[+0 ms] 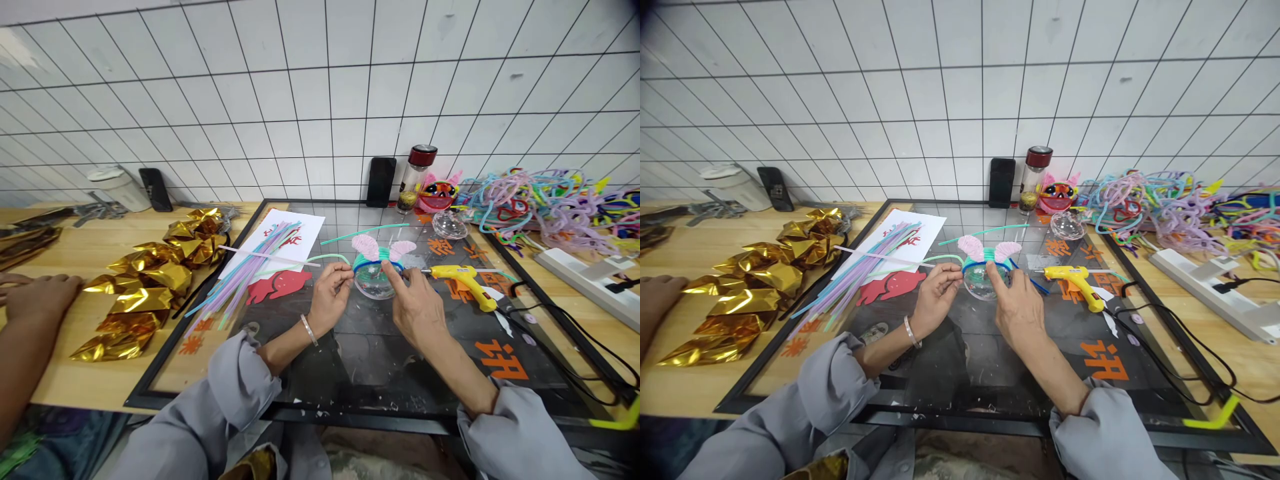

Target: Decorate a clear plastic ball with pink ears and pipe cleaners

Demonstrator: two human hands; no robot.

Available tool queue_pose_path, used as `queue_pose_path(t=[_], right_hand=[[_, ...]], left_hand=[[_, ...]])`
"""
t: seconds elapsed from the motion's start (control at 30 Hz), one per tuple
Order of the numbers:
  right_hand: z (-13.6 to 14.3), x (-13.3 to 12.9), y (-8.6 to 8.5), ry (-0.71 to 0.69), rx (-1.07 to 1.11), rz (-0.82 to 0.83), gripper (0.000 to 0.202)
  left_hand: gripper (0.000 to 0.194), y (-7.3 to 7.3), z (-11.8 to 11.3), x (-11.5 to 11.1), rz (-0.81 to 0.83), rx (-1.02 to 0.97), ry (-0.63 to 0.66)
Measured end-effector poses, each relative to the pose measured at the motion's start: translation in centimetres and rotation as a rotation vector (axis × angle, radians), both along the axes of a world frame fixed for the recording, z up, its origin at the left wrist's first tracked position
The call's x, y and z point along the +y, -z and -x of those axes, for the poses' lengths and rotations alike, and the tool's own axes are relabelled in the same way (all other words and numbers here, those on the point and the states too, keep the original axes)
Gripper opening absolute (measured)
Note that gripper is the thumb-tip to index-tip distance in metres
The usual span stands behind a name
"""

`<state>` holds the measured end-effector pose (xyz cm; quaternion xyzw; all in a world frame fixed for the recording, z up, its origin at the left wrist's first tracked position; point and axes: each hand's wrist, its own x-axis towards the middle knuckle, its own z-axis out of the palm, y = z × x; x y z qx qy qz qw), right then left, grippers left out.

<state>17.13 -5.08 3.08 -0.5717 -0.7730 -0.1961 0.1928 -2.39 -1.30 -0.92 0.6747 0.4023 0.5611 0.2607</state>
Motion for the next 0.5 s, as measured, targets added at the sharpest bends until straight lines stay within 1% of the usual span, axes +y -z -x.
queue_pose_path(t=[0.1,0.2,0.3,0.4,0.5], right_hand=[[0.07,-0.04,-0.05,0.01,-0.026,-0.024,0.061],[0.14,-0.07,-0.07,0.02,-0.042,-0.038,0.061],[0.2,-0.07,-0.06,0.021,-0.044,-0.035,0.061],[0.23,-0.09,-0.05,0.02,-0.044,-0.031,0.061],[0.26,-0.11,-0.03,0.016,-0.044,-0.037,0.061]], left_hand=[[0.011,-0.05,-0.08,-0.06,0.052,-0.051,0.018],[0.012,-0.12,-0.15,-0.15,0.094,-0.063,0.001],[0.026,-0.13,-0.18,-0.28,0.102,-0.054,-0.011],[0.045,-0.3,-0.06,-0.47,-0.024,0.06,0.006],[0.053,-0.81,0.15,-0.67,-0.174,0.28,0.017]])
